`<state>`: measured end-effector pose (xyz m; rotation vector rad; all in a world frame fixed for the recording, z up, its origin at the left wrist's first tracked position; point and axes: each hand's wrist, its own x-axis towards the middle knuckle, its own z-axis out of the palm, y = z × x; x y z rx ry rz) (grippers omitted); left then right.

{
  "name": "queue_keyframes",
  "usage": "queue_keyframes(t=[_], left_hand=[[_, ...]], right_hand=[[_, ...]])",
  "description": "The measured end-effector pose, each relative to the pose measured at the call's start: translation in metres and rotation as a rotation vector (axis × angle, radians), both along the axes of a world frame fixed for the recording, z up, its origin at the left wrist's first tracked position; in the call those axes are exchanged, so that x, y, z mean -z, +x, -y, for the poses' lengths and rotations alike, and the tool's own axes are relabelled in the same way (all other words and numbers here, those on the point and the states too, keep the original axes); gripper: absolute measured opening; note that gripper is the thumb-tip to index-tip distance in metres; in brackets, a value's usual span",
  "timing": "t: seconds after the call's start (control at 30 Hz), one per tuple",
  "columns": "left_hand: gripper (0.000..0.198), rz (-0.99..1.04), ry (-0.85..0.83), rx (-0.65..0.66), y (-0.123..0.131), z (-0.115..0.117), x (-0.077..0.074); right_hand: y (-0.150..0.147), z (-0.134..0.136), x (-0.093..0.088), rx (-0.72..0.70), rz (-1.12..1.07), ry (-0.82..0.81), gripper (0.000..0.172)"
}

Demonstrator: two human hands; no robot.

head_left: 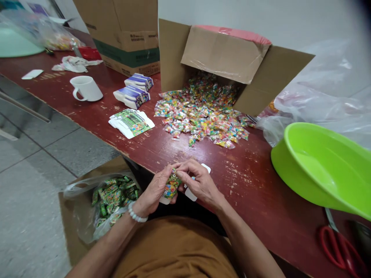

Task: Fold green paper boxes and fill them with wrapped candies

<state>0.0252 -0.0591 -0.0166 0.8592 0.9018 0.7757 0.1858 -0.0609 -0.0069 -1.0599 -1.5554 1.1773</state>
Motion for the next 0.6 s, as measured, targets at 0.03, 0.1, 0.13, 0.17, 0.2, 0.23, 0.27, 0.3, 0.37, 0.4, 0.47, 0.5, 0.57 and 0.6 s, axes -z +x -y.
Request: queue_keyframes(t=[0.03,0.1,0.13,0.17,0.2,0.23,0.27,0.3,0.37,0.4,0.47,0.5,0.57,0.6], left_hand=[[0.067,0.012,-0.016,-0.017,0.001,0.001,0.001],[0.065,0.048,-0.045,-0.043,0.003,0.002,0.003],[0.063,0.072,-0.064,-0.045,0.003,0.002,0.004],[0.06,0.098,-0.083,-0.046,0.003,0.003,0.004],[0.056,0.122,-0.098,-0.049,0.001,0.003,0.004],[0.052,0.138,-0.107,-0.056,-0.002,0.003,0.004],[0.047,0.144,-0.111,-0.062,-0.005,0.003,0.003],[0.043,0.138,-0.112,-0.068,-0.01,0.002,0.002],[0.039,0.095,-0.111,-0.078,-0.02,0.0,0.0],[0.039,0.067,-0.107,-0.086,-0.025,-0.002,-0.001],[0.043,0.017,-0.082,-0.134,-0.035,-0.006,-0.003],[0.046,0.002,-0.062,-0.166,-0.039,-0.009,-0.005],[0.054,-0.008,-0.04,-0.212,-0.046,-0.015,-0.008],[0.056,-0.005,-0.041,-0.217,-0.048,-0.019,-0.01]], right_hand=[[0.0,0.001,0.0,0.009,0.083,0.087,0.015],[0.002,-0.004,0.0,0.024,0.248,0.223,0.011],[0.003,-0.01,0.001,0.012,0.311,0.253,0.012],[0.006,-0.018,0.003,-0.003,0.354,0.256,0.015],[0.009,-0.029,0.006,-0.009,0.382,0.238,0.019],[0.013,-0.042,0.009,0.006,0.401,0.217,0.022],[0.018,-0.056,0.013,0.083,0.437,0.206,0.02],[0.022,-0.069,0.017,0.187,0.504,0.205,0.016],[0.03,-0.093,0.027,0.323,0.701,0.234,0.027],[0.033,-0.102,0.031,0.338,0.807,0.25,0.034],[0.034,-0.114,0.04,0.308,0.971,0.278,0.039],[0.034,-0.116,0.043,0.284,1.016,0.288,0.036],[0.032,-0.116,0.047,0.257,1.043,0.298,0.029],[0.031,-0.114,0.049,0.252,1.036,0.298,0.027]])
